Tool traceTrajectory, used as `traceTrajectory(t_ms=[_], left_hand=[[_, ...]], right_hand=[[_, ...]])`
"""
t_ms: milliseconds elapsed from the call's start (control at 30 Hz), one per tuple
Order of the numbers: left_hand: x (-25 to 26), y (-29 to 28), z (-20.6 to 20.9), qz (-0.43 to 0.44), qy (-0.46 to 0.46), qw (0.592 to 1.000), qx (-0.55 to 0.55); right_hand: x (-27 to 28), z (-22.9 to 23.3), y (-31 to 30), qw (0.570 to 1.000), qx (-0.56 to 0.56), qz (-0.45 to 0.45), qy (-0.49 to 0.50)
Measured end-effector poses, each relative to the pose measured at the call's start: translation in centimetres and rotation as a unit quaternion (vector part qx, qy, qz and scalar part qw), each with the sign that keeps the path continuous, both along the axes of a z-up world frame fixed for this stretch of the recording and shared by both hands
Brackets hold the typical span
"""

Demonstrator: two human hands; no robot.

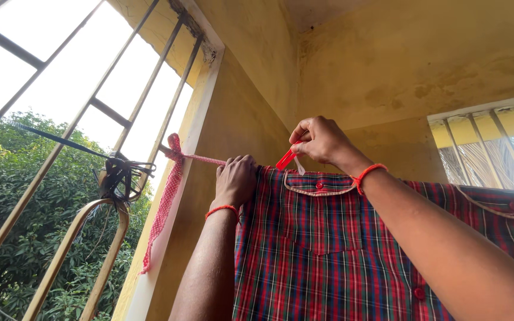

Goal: The person hangs a pair of striped trousers on a clothesline using red plastic clips. They then unfold and hang a plaid shirt on the same line, securing it with clips. Finally, the person picks up a pair of dark jeans, unfolds them, and hangs them on the line next to the other garments.

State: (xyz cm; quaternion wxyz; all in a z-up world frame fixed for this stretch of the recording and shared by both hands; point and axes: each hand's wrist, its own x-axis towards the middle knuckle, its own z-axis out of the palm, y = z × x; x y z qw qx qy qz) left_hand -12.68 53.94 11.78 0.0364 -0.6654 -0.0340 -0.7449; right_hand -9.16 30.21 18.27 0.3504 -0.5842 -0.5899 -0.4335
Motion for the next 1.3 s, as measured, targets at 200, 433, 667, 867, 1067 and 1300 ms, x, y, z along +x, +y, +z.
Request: traceTrajectory(t_ms=[200,433,667,867,1067,1300], left_hand=[[-0.1,0.4,-0.6,0.017,-0.011,1.0,-0.002],[-0.5,0.4,-1.9,0.031,-0.008,0.999,-0.002],[0.4,-0.1,-2.7,0.032,-0.01,0.998,-0.058],[-0.3,-2.0,-3.9,-0.019,0.034,0.991,-0.126],[0.2,-4.8,-6.6,-0.029,-0.036,0.998,-0.032],[4.9,-9.3,-17.8,0.008,-0.005,0.996,0.094]], right_hand=[[-0.2,0.5,2.1,0.988,0.025,-0.125,-0.086],[1.7,0.3,5.5,0.979,-0.003,-0.165,-0.118],[2.9,-1.7,7.0,0.987,-0.018,-0.149,-0.053],[3.1,-7.1,5.6,0.969,0.026,-0.22,-0.114],[5.1,-10.4,2.3,0.89,0.109,-0.354,-0.266],[10.4,-20.8,-5.6,0.869,0.156,-0.381,-0.276]])
